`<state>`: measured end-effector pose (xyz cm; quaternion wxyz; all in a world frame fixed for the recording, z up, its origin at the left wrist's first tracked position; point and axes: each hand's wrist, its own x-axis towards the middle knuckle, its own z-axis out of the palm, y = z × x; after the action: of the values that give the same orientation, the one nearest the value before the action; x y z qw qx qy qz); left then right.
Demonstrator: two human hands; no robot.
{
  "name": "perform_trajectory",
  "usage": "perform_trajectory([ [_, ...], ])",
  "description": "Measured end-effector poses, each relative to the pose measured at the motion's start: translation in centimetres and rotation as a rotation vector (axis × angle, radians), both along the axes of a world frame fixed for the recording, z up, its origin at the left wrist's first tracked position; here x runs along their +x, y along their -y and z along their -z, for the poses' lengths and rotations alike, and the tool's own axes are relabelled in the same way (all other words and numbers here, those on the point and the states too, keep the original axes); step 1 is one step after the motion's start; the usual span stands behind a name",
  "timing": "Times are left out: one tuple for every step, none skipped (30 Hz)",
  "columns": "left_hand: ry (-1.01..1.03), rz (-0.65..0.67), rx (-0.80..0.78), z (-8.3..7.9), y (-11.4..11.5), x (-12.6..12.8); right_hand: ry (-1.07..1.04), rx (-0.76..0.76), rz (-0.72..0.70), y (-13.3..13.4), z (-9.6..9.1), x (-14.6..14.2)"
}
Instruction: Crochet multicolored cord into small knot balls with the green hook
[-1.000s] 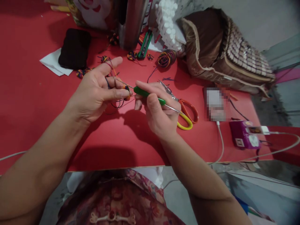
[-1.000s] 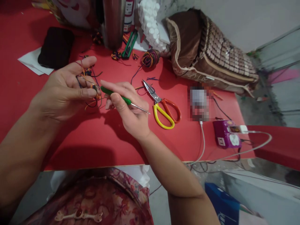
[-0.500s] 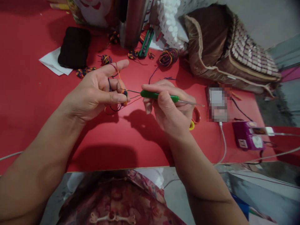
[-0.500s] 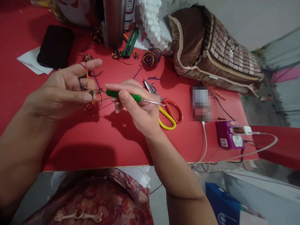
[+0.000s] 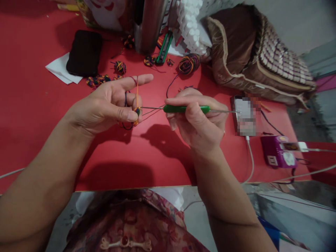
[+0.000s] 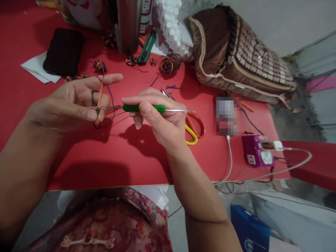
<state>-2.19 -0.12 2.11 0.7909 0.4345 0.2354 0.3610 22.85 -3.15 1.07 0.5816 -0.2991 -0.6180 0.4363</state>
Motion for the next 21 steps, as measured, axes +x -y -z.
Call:
perform_trajectory([
  [0.007, 0.018, 0.004, 0.1, -0.1, -0.1, -0.006, -0.01, -0.008, 0.0, -0.1, 0.0],
  [0.008, 0.035, 0.011, 0.2, -0.1, -0.1, -0.015, -0.013, -0.019, 0.0, -0.2, 0.0],
  [0.004, 0.05, 0.021, 0.3, -0.1, -0.2, -0.025, -0.012, -0.031, -0.1, -0.3, -0.1],
  [-0.002, 0.063, 0.036, 0.4, -0.2, -0.2, -0.035, -0.011, -0.039, -0.1, -0.3, -0.1],
  [-0.013, 0.077, 0.053, 0.4, -0.2, -0.3, -0.043, -0.013, -0.046, -0.2, -0.4, -0.1],
  [-0.029, 0.093, 0.069, 0.4, -0.1, -0.2, -0.049, -0.02, -0.053, -0.2, -0.4, -0.1],
  [-0.04, 0.112, 0.082, 0.5, -0.1, -0.2, -0.055, -0.028, -0.061, -0.3, -0.5, -0.1],
  [-0.04, 0.13, 0.09, 0.5, -0.1, -0.2, -0.062, -0.037, -0.073, -0.4, -0.5, -0.1],
  [-0.029, 0.153, 0.096, 0.5, -0.1, -0.1, -0.067, -0.046, -0.087, -0.4, -0.6, -0.1],
  [-0.01, 0.181, 0.102, 0.6, -0.1, 0.0, -0.075, -0.05, -0.106, -0.4, -0.6, -0.1],
  [0.011, 0.209, 0.108, 0.6, -0.1, 0.1, -0.087, -0.048, -0.128, -0.5, -0.7, -0.1],
  [0.024, 0.23, 0.112, 0.6, -0.1, 0.2, -0.098, -0.043, -0.151, -0.5, -0.7, -0.1],
  [0.02, 0.241, 0.111, 0.7, -0.1, 0.3, -0.11, -0.037, -0.174, -0.5, -0.8, -0.1],
  [-0.003, 0.239, 0.103, 0.7, -0.1, 0.4, -0.121, -0.031, -0.195, -0.5, -0.8, -0.1],
  [-0.026, 0.234, 0.092, 0.8, -0.1, 0.5, -0.132, -0.026, -0.212, -0.6, -0.8, -0.1],
  [-0.041, 0.233, 0.085, 0.9, -0.1, 0.5, -0.138, -0.03, -0.222, -0.6, -0.8, -0.2],
  [-0.048, 0.244, 0.083, 1.0, -0.1, 0.6, -0.139, -0.045, -0.222, -0.6, -0.8, -0.2],
  [-0.049, 0.266, 0.092, 1.2, -0.1, 0.6, -0.136, -0.067, -0.211, -0.5, -0.8, -0.3],
  [-0.057, 0.271, 0.116, 1.4, -0.1, 0.5, -0.131, -0.092, -0.198, -0.5, -0.9, -0.4],
  [-0.078, 0.195, 0.156, 1.6, -0.1, 0.4, -0.126, -0.115, -0.184, -0.5, -0.9, -0.5],
  [-0.11, 0.103, 0.194, 1.9, -0.1, 0.3, -0.126, -0.128, -0.175, -0.4, -0.9, -0.6],
])
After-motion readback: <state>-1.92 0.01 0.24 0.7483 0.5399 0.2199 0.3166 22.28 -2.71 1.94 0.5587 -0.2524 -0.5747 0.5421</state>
